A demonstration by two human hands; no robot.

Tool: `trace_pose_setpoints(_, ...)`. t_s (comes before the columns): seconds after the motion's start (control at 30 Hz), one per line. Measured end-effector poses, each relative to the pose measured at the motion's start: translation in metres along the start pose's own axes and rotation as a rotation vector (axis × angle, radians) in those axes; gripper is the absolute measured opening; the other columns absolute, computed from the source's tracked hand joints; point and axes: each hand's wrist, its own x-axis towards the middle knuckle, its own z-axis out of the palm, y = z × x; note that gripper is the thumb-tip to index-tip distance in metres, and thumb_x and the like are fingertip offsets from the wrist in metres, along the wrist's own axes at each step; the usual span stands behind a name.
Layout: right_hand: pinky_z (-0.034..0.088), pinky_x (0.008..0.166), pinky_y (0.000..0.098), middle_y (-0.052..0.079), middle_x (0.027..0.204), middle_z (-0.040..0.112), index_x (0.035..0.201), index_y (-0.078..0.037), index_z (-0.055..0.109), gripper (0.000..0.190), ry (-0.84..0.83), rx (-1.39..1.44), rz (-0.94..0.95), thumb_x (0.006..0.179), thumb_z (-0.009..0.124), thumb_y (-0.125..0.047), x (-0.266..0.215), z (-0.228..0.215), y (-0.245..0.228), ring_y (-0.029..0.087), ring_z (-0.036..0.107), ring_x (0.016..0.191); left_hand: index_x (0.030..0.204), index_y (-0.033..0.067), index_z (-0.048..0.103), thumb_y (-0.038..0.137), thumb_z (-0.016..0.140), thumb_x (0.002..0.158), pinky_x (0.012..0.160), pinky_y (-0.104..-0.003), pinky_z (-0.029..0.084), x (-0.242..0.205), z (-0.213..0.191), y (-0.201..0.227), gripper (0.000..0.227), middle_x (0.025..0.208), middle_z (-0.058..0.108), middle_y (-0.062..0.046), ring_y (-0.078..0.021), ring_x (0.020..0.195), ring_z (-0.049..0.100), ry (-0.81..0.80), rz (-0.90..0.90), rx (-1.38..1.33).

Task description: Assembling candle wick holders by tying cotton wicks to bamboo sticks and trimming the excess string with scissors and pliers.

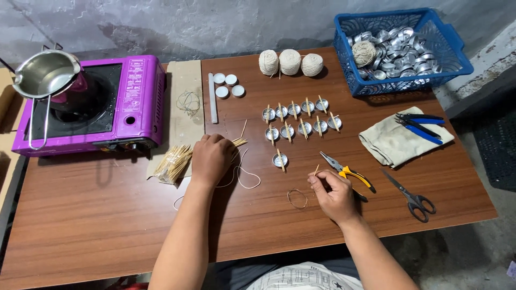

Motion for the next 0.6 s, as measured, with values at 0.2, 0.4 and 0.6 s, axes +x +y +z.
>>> trace_pose_setpoints(0.2,0.056,0.050,0.0333,0.008,0.062,0.071,0.074,-0.004,0.071,0.020,0.003,-0.023,-0.010,0.093,0.072,-0.008,0.000,0.000,0.001,0.027,0.072,0.057,0.080,0.0207,0.075,0.029,0.072,0.082,0.068,-0.039,0.053,-0.004,0.003,-0.004,0.009,0.082,0.067,-0.002,-0.0275,0.085,0.068,-0.007,0.028,0.090)
trace_pose_setpoints(0.4,0.054,0.049,0.0321,0.007,0.060,0.070,0.073,-0.006,0.071,0.021,-0.014,-0.015,-0.004,0.094,0.071,-0.009,0.000,-0.003,-0.002,0.025,0.070,0.054,0.086,0.0199,0.075,0.027,0.072,0.082,0.070,-0.039,0.053,0.002,-0.024,0.003,0.008,0.086,0.068,-0.003,-0.0287,0.087,0.069,-0.033,-0.009,0.070)
trace_pose_setpoints(0.6,0.054,0.047,0.0324,0.008,0.059,0.070,0.073,-0.006,0.071,0.021,-0.021,-0.007,-0.003,0.094,0.070,-0.008,-0.001,-0.003,-0.003,0.025,0.069,0.053,0.078,0.0237,0.076,0.028,0.071,0.082,0.067,-0.036,0.054,0.000,-0.032,0.008,0.008,0.076,0.069,0.000,-0.0243,0.079,0.070,-0.080,-0.025,0.070)
